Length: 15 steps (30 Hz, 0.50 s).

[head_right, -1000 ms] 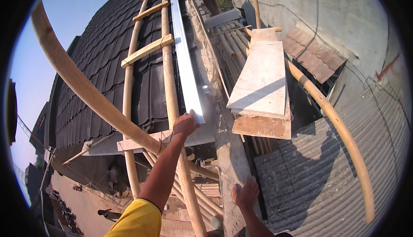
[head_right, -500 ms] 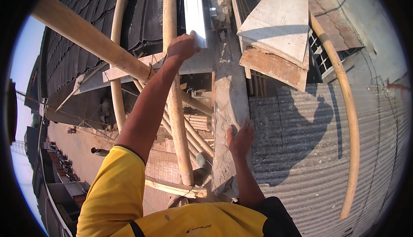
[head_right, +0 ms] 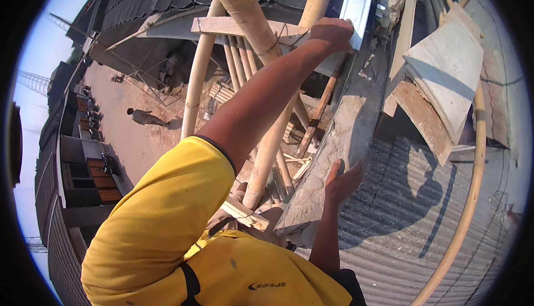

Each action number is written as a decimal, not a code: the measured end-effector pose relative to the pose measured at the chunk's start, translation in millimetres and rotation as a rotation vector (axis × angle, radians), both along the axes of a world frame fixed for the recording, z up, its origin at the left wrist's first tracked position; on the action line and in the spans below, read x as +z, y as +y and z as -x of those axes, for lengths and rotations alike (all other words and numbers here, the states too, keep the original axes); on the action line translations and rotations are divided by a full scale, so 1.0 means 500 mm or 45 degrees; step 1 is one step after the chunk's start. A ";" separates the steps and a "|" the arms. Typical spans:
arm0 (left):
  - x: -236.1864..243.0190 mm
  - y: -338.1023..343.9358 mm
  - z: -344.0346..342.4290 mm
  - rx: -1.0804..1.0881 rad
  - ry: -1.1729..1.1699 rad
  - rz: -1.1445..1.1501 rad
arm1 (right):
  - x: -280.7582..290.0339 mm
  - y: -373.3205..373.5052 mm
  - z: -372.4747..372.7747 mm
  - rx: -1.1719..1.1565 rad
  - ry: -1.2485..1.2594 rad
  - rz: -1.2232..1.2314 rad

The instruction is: The person moves wooden planks on bamboo scaffolding, applies mortar to a concrete roof ledge using a trowel, and positions a metal gutter along the edge before securing it with a tool.

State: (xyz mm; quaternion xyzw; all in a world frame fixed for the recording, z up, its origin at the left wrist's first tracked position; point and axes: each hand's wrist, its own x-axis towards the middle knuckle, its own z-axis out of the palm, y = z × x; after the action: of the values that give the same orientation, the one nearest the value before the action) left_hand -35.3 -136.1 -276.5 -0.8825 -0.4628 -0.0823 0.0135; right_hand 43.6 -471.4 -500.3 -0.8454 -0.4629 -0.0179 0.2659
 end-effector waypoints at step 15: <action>-0.053 0.025 -0.055 0.041 -0.043 -0.060 | -0.051 -0.009 -0.043 0.071 0.041 0.040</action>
State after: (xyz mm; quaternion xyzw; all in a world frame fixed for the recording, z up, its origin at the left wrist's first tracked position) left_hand -8.0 -123.4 -303.0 -0.8730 -0.4749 -0.1078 0.0281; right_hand 65.0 -475.9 -525.8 -0.8365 -0.4820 0.0105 0.2604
